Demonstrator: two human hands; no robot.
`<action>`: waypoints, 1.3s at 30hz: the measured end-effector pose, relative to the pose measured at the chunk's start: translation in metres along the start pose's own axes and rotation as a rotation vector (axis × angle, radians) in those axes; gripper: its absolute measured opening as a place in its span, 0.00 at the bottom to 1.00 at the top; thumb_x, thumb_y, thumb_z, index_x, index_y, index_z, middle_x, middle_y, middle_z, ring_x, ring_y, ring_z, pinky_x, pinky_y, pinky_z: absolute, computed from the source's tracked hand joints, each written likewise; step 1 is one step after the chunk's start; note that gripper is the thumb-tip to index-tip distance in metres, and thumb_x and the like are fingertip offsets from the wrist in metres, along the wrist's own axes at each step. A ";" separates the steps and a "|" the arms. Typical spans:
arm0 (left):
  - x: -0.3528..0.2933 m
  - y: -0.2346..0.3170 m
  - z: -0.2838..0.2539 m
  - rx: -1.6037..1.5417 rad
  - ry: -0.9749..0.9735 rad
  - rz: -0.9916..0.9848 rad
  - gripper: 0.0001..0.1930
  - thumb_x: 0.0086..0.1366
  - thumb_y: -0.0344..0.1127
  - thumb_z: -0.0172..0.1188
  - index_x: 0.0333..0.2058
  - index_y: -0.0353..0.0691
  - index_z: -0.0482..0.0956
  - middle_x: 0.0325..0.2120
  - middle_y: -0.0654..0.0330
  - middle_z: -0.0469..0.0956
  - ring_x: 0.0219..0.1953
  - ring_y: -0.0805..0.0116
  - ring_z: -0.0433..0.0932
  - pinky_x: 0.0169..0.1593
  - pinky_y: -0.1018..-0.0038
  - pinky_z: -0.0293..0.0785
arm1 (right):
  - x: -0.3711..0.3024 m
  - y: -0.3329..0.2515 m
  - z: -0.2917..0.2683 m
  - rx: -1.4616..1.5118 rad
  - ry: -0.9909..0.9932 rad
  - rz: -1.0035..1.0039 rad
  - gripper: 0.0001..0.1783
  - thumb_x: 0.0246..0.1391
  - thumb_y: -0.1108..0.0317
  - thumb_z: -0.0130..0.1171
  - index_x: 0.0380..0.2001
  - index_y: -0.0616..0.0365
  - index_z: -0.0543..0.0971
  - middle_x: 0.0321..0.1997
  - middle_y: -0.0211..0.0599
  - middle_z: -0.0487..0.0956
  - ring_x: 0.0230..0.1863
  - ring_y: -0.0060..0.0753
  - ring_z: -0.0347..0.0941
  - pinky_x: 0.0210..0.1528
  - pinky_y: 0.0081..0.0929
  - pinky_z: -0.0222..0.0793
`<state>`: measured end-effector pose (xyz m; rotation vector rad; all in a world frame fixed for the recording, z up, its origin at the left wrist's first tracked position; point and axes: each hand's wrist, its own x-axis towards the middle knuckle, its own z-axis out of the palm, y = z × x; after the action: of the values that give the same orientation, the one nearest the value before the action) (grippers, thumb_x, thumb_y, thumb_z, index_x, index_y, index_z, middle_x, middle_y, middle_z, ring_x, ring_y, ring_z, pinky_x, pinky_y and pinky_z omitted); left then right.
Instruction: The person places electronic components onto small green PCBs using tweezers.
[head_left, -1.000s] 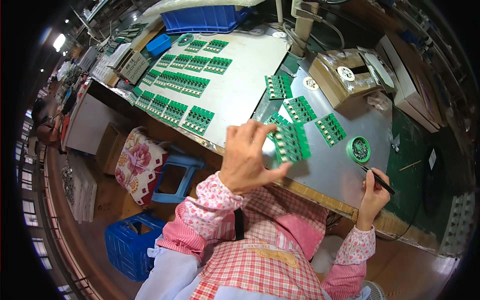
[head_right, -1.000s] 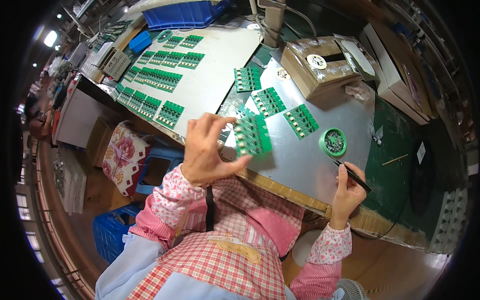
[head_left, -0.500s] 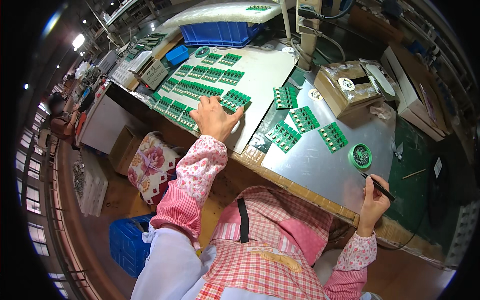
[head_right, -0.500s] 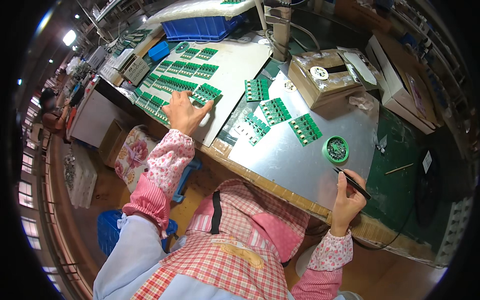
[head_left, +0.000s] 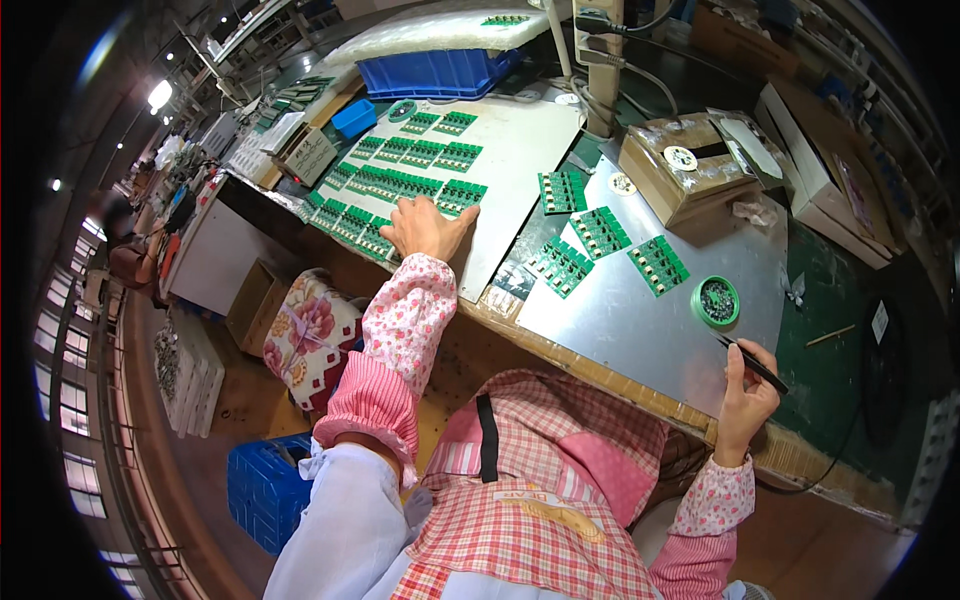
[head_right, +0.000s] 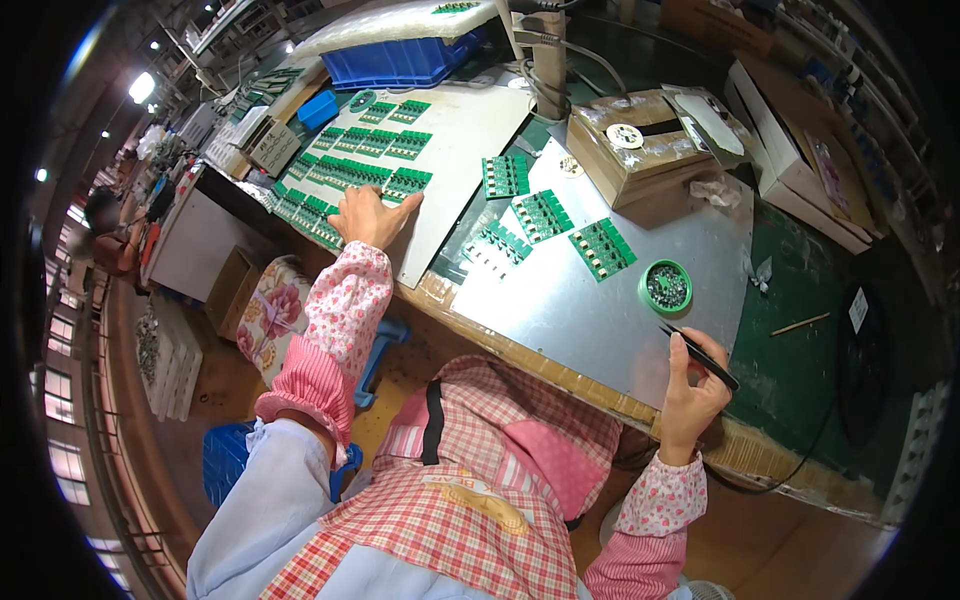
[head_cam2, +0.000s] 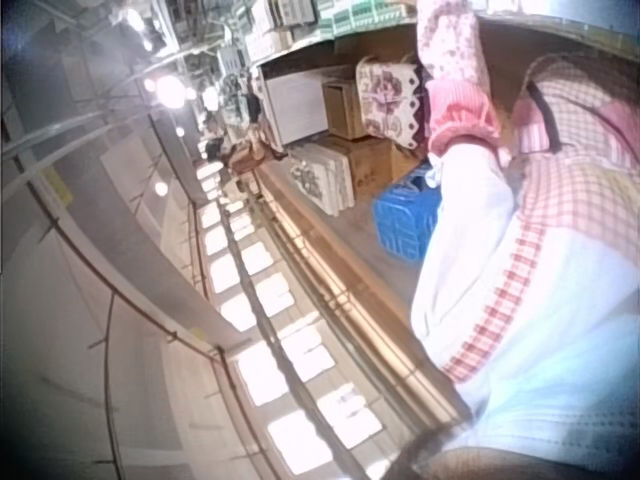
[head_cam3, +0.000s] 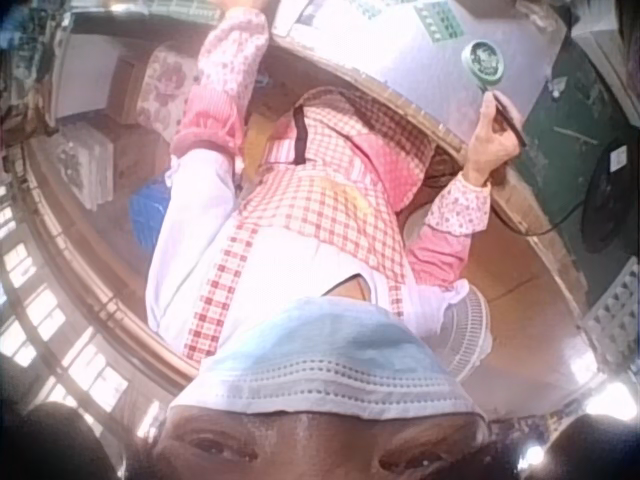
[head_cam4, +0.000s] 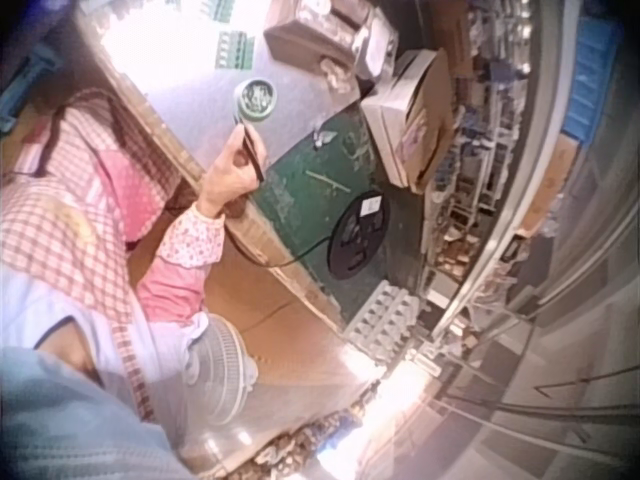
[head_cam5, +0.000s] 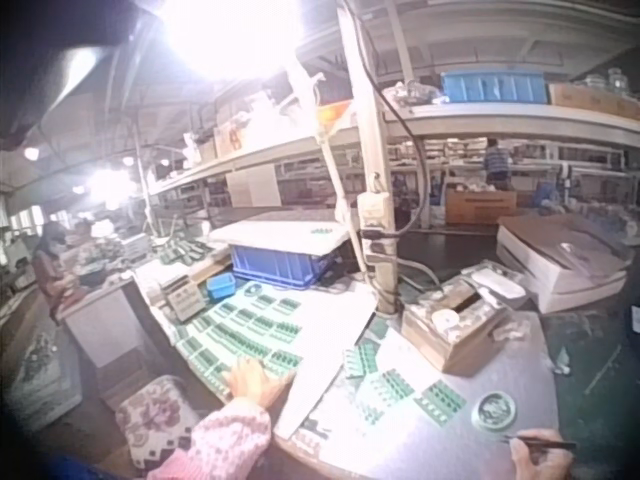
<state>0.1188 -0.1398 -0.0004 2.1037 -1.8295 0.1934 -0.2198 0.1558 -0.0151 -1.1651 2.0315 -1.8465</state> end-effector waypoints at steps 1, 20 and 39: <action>0.000 0.000 -0.001 0.000 -0.005 -0.001 0.42 0.48 0.73 0.70 0.44 0.35 0.87 0.48 0.46 0.80 0.53 0.48 0.77 0.58 0.46 0.64 | 0.000 -0.001 0.000 -0.006 0.003 0.005 0.09 0.61 0.72 0.69 0.42 0.64 0.83 0.40 0.31 0.82 0.37 0.20 0.77 0.42 0.21 0.73; -0.107 0.059 -0.040 -0.125 -0.071 0.519 0.50 0.45 0.76 0.72 0.48 0.29 0.81 0.42 0.50 0.73 0.47 0.54 0.70 0.55 0.57 0.60 | 0.000 -0.004 0.007 0.003 0.027 -0.009 0.08 0.59 0.73 0.71 0.41 0.62 0.85 0.37 0.30 0.84 0.35 0.18 0.76 0.38 0.18 0.71; -0.133 0.053 -0.059 -0.435 -0.235 0.642 0.40 0.45 0.58 0.81 0.50 0.37 0.76 0.46 0.52 0.72 0.50 0.51 0.70 0.55 0.57 0.62 | 0.009 -0.009 0.000 0.113 0.060 0.160 0.10 0.59 0.73 0.71 0.42 0.63 0.84 0.37 0.26 0.83 0.34 0.13 0.74 0.37 0.14 0.69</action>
<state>0.0532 -0.0012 0.0208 1.2481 -2.3734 -0.2893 -0.2220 0.1502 -0.0035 -0.9009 1.9588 -1.9107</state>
